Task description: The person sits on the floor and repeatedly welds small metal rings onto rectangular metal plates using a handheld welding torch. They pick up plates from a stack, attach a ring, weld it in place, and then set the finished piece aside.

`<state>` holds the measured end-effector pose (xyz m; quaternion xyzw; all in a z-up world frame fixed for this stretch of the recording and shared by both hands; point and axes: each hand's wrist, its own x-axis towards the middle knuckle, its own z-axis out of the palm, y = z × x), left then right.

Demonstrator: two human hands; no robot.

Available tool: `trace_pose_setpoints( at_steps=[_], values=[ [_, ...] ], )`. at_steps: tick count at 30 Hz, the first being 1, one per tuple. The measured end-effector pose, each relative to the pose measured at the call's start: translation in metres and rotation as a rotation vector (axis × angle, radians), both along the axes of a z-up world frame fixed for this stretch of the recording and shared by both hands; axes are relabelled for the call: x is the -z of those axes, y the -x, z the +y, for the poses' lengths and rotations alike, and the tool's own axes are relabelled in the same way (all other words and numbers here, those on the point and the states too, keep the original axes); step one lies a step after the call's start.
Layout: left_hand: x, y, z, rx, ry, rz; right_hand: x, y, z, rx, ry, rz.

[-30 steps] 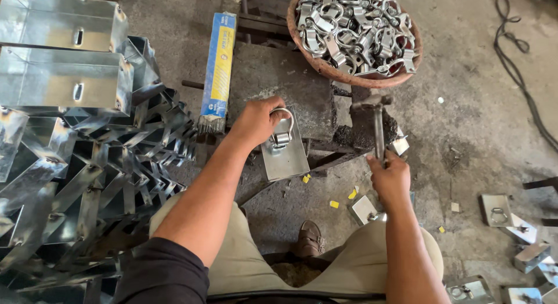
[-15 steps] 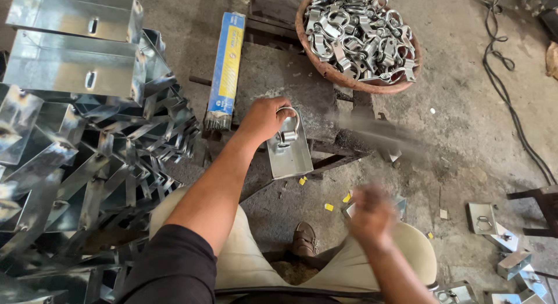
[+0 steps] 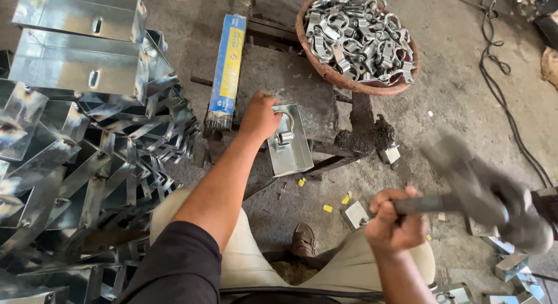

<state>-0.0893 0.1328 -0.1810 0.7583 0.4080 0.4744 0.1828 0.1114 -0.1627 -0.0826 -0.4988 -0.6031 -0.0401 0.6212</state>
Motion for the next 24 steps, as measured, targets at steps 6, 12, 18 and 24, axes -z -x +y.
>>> trace_pose_setpoints(
  at_steps=[6, 12, 18, 24],
  values=[
    [0.007, 0.0, 0.005, 0.01, 0.241, 0.079, 0.06, 0.024, 0.01, 0.104, 0.474, -0.316],
    [-0.038, 0.016, -0.012, 0.114, 0.171, 0.102, 0.013, 0.007, 0.022, 0.369, 1.127, -0.013],
    [-0.099, 0.014, -0.054, -0.036, -0.163, 0.134, -0.007, -0.062, 0.052, 0.591, 1.118, -0.166],
    [-0.096, 0.023, -0.074, 0.096, -0.606, 0.484, 0.093, -0.114, 0.072, 0.605, 0.887, -0.07]
  ],
)
